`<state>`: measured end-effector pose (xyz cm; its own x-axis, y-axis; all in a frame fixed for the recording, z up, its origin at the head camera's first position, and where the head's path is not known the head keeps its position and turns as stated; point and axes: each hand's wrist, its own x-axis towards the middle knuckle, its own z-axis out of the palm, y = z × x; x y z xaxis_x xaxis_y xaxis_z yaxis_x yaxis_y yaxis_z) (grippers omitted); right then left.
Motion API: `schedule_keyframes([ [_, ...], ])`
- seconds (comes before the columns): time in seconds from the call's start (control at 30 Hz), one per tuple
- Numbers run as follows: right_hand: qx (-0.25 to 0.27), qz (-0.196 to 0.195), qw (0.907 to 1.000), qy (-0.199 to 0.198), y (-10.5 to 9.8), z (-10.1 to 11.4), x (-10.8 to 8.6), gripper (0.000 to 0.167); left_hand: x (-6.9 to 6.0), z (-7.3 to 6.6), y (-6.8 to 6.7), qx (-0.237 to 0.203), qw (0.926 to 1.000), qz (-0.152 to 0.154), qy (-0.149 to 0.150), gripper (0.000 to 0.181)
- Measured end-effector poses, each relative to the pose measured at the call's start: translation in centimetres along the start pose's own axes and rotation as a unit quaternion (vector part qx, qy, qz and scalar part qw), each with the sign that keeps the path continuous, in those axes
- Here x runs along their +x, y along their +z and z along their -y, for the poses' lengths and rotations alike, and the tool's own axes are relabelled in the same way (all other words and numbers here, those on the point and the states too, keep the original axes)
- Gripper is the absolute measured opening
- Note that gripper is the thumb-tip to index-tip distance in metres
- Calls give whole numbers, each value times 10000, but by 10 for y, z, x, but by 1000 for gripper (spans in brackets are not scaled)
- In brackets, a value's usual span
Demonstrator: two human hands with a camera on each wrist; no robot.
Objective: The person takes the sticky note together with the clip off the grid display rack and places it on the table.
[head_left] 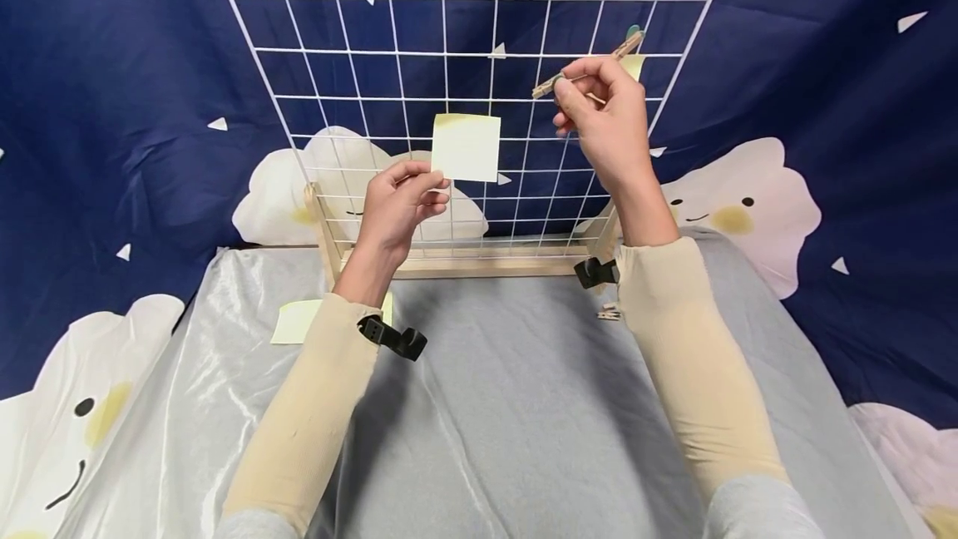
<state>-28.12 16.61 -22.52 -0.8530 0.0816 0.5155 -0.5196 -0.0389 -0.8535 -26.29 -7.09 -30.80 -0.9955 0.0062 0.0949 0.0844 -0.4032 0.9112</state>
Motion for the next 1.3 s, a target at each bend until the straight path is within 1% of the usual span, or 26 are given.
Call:
schedule_keyframes([
  [0.13,-23,24,10000,20,-5,-1,-4,11,-3,1,-4,-16,10000,7,-21,7],
  [0.3,82,55,10000,-17,-10,-2,-9,12,-7,3,-7,17,10000,19,-61,7],
  [0.47,36,44,10000,55,-14,-5,-15,11,-11,6,-12,59,9999,0,-148,7],
  [0.57,-11,39,9999,96,-16,-7,-19,10,-14,8,-15,93,9998,-46,-174,7],
  [0.73,66,51,9999,94,-21,-11,-23,10,-16,11,-21,50,9997,-111,-195,8],
  [0.93,-107,-20,9998,177,-29,-17,-28,11,-19,15,-24,0,9995,-170,-263,8],
  [1.03,-59,-54,9997,216,-32,-20,-30,11,-20,17,-25,-1,9994,-201,-296,9],
  [1.17,-114,-38,9998,144,-34,-22,-32,10,-22,19,-28,31,9992,-233,-312,9],
  [1.3,-184,-28,9998,93,-36,-23,-36,10,-24,22,-30,53,9992,-198,-340,8],
])
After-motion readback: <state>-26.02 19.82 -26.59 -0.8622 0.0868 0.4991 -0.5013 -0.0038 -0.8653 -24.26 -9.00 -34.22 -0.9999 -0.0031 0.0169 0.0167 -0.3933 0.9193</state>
